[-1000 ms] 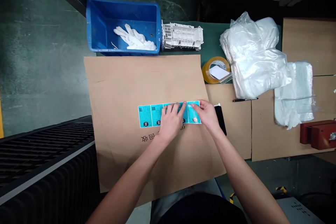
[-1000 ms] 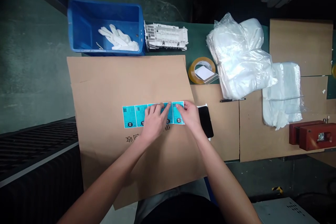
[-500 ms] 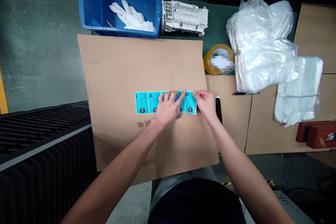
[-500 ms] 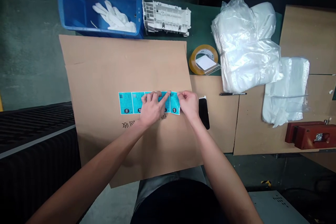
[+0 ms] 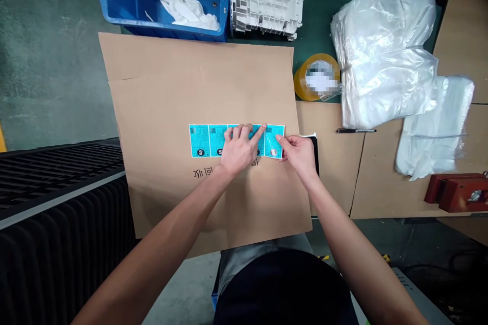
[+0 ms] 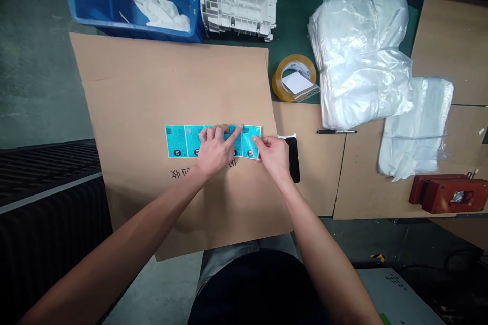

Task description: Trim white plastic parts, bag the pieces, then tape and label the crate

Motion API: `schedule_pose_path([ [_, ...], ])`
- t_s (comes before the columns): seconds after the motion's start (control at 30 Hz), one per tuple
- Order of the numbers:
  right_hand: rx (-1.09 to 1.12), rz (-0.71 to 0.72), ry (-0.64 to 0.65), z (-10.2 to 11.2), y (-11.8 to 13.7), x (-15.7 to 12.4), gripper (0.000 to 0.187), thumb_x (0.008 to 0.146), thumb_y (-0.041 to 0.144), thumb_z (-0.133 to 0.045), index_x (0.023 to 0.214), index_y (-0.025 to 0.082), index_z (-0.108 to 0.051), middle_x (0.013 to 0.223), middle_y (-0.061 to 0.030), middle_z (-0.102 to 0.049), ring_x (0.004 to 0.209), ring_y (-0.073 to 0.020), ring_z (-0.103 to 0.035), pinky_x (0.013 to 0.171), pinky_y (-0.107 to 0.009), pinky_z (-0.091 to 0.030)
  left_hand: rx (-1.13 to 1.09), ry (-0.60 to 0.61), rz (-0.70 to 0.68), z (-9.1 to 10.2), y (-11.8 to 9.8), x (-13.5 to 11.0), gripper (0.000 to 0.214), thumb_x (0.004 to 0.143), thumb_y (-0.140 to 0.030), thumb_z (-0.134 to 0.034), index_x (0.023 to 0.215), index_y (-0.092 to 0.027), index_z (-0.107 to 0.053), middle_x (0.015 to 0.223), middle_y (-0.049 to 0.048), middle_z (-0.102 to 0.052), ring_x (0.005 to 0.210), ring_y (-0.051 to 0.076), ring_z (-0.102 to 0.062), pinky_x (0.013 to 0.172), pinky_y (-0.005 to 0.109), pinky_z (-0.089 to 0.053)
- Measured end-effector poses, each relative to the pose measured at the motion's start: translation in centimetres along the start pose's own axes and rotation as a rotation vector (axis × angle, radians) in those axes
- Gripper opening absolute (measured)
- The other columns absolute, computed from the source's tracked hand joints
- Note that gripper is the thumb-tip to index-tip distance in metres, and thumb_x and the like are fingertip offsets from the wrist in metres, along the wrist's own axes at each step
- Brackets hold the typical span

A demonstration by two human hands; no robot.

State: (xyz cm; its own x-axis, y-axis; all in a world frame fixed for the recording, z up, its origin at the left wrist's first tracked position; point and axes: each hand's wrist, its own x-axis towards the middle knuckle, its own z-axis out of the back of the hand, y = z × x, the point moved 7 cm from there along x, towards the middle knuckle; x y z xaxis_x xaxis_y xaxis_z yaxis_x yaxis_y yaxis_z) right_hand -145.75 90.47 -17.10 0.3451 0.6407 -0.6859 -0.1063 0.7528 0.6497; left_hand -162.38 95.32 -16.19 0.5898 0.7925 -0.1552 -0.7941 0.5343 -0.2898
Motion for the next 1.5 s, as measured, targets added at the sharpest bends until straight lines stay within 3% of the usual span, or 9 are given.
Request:
schedule_pose_path([
  [0.23, 0.046, -0.003, -0.061, 0.4, -1.1, -0.4, 0.035, 0.078, 0.051, -0.069, 0.066, 0.019, -0.064, 0.058, -0.0003, -0.064, 0.048, -0.0157, -0.061, 0.046, -0.029, -0.055, -0.008, 0.019, 0.012, -0.2, 0.0, 0.0, 0.058, 0.097, -0.019, -0.034, 0.153, -0.03, -0.04, 0.122, 0.0165, -0.057, 0.113, 0.032, -0.048, 0.099, 0.05, -0.031],
  [0.4, 0.089, -0.037, 0.024, 0.2, -0.8, -1.3, 0.042, 0.077, 0.059, -0.071, 0.074, 0.017, -0.069, 0.062, -0.0026, -0.068, 0.05, -0.0166, -0.066, 0.047, -0.027, -0.057, -0.036, 0.03, 0.01, -0.1, 0.0, 0.0, 0.058, 0.097, -0.019, -0.034, 0.153, -0.029, -0.04, 0.123, 0.0174, -0.056, 0.114, 0.033, -0.048, 0.099, 0.05, -0.031],
  [0.53, 0.03, -0.133, 0.114, 0.0, -1.8, -2.0, 0.041, 0.075, 0.056, -0.074, 0.069, 0.015, -0.07, 0.059, -0.0052, -0.069, 0.049, -0.0167, -0.067, 0.044, -0.024, -0.053, -0.034, 0.019, 0.008, -0.1, 0.1, 0.0, 0.058, 0.097, -0.018, -0.034, 0.153, -0.03, -0.039, 0.123, 0.0167, -0.056, 0.113, 0.032, -0.048, 0.098, 0.049, -0.032],
  [1.13, 0.17, -0.159, 0.114, 0.0, -2.8, -1.8, 0.035, 0.074, 0.049, -0.074, 0.069, 0.015, -0.066, 0.057, -0.004, -0.069, 0.049, -0.0173, -0.068, 0.043, -0.025, -0.054, -0.066, -0.009, 0.032, -0.5, 0.5, 0.0, 0.058, 0.096, -0.017, -0.038, 0.151, -0.033, -0.042, 0.121, 0.016, -0.057, 0.112, 0.032, -0.048, 0.098, 0.051, -0.033],
  [1.2, 0.181, -0.156, 0.119, 0.1, -2.8, -1.8, 0.036, 0.074, 0.05, -0.075, 0.069, 0.015, -0.067, 0.058, -0.0047, -0.07, 0.049, -0.0174, -0.069, 0.044, -0.025, -0.055, -0.095, -0.055, 0.024, -0.4, 0.8, -0.1, 0.055, 0.097, -0.02, -0.041, 0.152, -0.029, -0.04, 0.121, 0.0159, -0.057, 0.111, 0.031, -0.049, 0.096, 0.05, -0.035],
  [1.33, 0.199, -0.171, 0.131, 0.2, -2.9, -2.0, 0.037, 0.074, 0.05, -0.076, 0.069, 0.015, -0.068, 0.061, -0.0061, -0.072, 0.051, -0.0173, -0.07, 0.047, -0.024, -0.055, -0.325, -0.285, 0.049, 1.3, 2.1, -0.8, 0.054, 0.097, -0.027, -0.052, 0.146, -0.019, -0.032, 0.121, 0.0163, -0.051, 0.11, 0.025, -0.051, 0.092, 0.041, -0.044],
  [1.4, 0.2, -0.17, 0.123, 0.1, -3.0, -2.1, 0.038, 0.075, 0.051, -0.076, 0.07, 0.015, -0.068, 0.062, -0.0062, -0.072, 0.052, -0.0172, -0.069, 0.047, -0.025, -0.056, -0.366, -0.356, 0.1, 2.3, 2.5, -1.3, 0.044, 0.095, -0.027, -0.055, 0.136, -0.021, -0.041, 0.117, 0.0145, -0.048, 0.109, 0.024, -0.051, 0.091, 0.04, -0.046],
  [1.5, 0.202, -0.16, 0.094, 0.1, -2.8, -2.4, 0.038, 0.075, 0.052, -0.076, 0.073, 0.016, -0.068, 0.064, -0.0059, -0.073, 0.052, -0.0172, -0.069, 0.049, -0.027, -0.057, -0.256, -0.353, 0.177, 3.8, 1.7, -2.5, 0.029, 0.094, -0.025, -0.058, 0.122, -0.024, -0.054, 0.11, 0.012, -0.05, 0.105, 0.025, -0.052, 0.09, 0.043, -0.042],
])
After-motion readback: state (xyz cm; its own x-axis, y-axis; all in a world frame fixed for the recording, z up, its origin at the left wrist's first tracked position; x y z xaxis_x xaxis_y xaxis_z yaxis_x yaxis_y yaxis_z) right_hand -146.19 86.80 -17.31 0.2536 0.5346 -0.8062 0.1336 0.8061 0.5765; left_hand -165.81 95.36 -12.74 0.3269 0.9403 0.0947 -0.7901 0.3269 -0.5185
